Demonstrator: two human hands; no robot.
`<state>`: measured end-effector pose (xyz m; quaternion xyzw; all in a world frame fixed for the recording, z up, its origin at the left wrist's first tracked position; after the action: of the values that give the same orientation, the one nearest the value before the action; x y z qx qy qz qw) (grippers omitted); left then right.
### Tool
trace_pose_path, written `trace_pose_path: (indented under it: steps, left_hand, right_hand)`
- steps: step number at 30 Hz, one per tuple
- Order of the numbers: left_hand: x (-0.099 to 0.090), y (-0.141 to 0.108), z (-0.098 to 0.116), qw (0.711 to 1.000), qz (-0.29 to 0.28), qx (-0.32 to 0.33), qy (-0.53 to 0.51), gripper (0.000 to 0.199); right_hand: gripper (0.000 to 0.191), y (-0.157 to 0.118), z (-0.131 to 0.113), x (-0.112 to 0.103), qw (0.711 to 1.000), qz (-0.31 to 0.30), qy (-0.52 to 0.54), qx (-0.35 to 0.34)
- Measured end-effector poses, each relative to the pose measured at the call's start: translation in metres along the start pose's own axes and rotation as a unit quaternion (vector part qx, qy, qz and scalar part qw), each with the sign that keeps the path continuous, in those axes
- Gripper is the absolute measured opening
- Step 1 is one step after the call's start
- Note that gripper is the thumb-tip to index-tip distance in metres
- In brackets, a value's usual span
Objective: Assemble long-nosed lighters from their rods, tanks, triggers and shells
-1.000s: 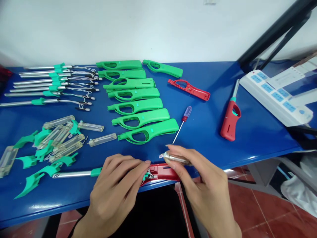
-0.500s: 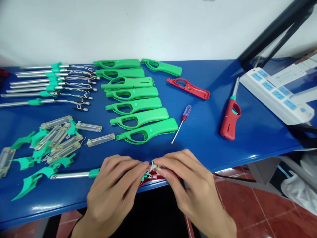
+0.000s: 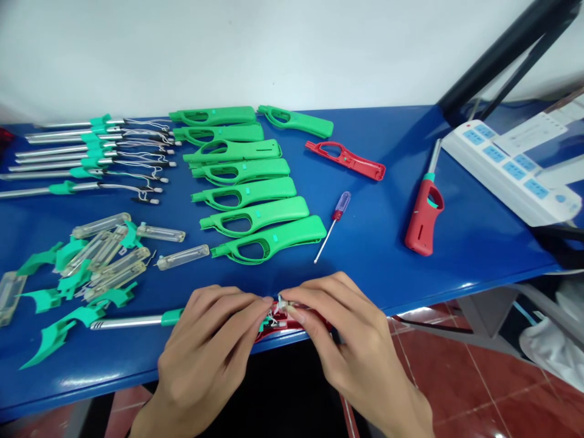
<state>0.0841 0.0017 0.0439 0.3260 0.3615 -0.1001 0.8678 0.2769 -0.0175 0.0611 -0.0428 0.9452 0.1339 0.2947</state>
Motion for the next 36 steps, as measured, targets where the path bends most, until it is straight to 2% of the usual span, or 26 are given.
trace_pose_path:
  steps: [13,23,36]
  left_hand:
    - [-0.0010,0.0002,0.0012,1.000,-0.017,0.001,-0.005,0.022]
    - [-0.0022,-0.0007,0.0005,0.999,-0.039,0.005,-0.007,0.022]
    - [-0.0019,-0.0015,0.0004,1.000,-0.028,0.010,-0.004,0.023]
  right_hand:
    - [0.022,0.0019,0.0034,0.0063,0.998,0.044,0.036,-0.027]
    - [0.028,0.0041,0.0045,0.0068,0.996,0.051,0.059,-0.041]
    - [0.033,0.0043,0.0025,0.0076,0.994,0.073,0.070,-0.046]
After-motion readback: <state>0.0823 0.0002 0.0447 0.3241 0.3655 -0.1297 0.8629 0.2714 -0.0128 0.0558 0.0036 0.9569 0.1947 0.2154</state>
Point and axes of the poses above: each hand's wrist, its own y-axis towards the middle knuckle, its own x-axis out of the palm, z = x × y, the point moved 3 cm from there along y, towards the middle knuckle, and after that the axes turned 6 degrees about y, right-handed, at the moved point
